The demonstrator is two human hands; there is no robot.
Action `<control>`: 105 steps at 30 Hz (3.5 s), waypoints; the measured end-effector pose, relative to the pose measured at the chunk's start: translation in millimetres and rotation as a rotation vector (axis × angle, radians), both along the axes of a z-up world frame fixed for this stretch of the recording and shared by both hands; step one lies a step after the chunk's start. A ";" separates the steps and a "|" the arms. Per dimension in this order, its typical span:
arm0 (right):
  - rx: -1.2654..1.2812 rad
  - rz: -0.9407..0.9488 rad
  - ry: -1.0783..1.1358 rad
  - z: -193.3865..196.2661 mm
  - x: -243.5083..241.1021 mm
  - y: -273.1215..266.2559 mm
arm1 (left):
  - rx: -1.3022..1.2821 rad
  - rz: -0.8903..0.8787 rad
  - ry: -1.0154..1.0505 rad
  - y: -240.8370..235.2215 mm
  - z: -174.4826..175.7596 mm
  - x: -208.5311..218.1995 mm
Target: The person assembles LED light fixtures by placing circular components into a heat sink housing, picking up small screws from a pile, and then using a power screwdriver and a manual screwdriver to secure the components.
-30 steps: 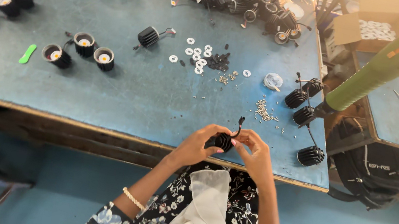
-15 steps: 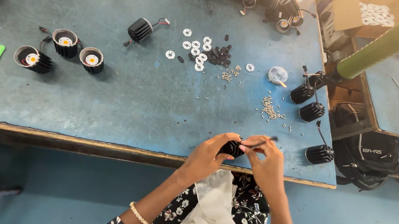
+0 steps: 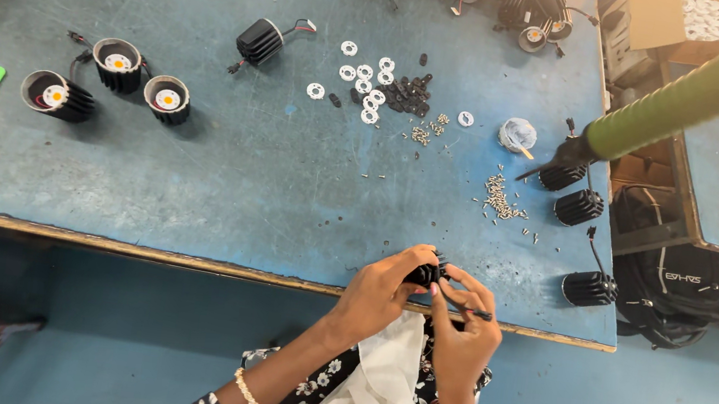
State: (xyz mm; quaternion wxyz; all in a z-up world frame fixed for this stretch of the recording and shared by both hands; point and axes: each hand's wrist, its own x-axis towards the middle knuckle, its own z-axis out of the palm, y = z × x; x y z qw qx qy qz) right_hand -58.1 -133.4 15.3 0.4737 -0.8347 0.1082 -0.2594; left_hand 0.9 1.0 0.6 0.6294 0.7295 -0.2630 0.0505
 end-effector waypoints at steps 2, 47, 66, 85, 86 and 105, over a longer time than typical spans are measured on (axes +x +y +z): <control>-0.053 0.010 -0.047 -3.0 2.4 3.7 | 0.001 -0.012 -0.008 2.2 0.8 2.7; -0.613 0.601 -0.028 -19.4 321.0 -18.3 | 0.288 -0.136 -0.124 17.0 -4.8 20.5; 0.215 0.431 0.236 38.5 61.6 -47.6 | 0.275 -0.126 -0.306 19.3 -3.3 24.2; -0.333 0.342 0.159 52.1 36.0 -23.4 | 0.204 -0.148 -0.280 19.9 -4.1 24.1; -0.368 0.344 0.136 52.0 35.0 -22.9 | 0.185 -0.153 -0.266 20.1 -4.3 24.2; -0.226 0.224 0.141 34.2 25.5 -5.7 | -0.011 -0.337 0.199 25.6 -11.1 32.2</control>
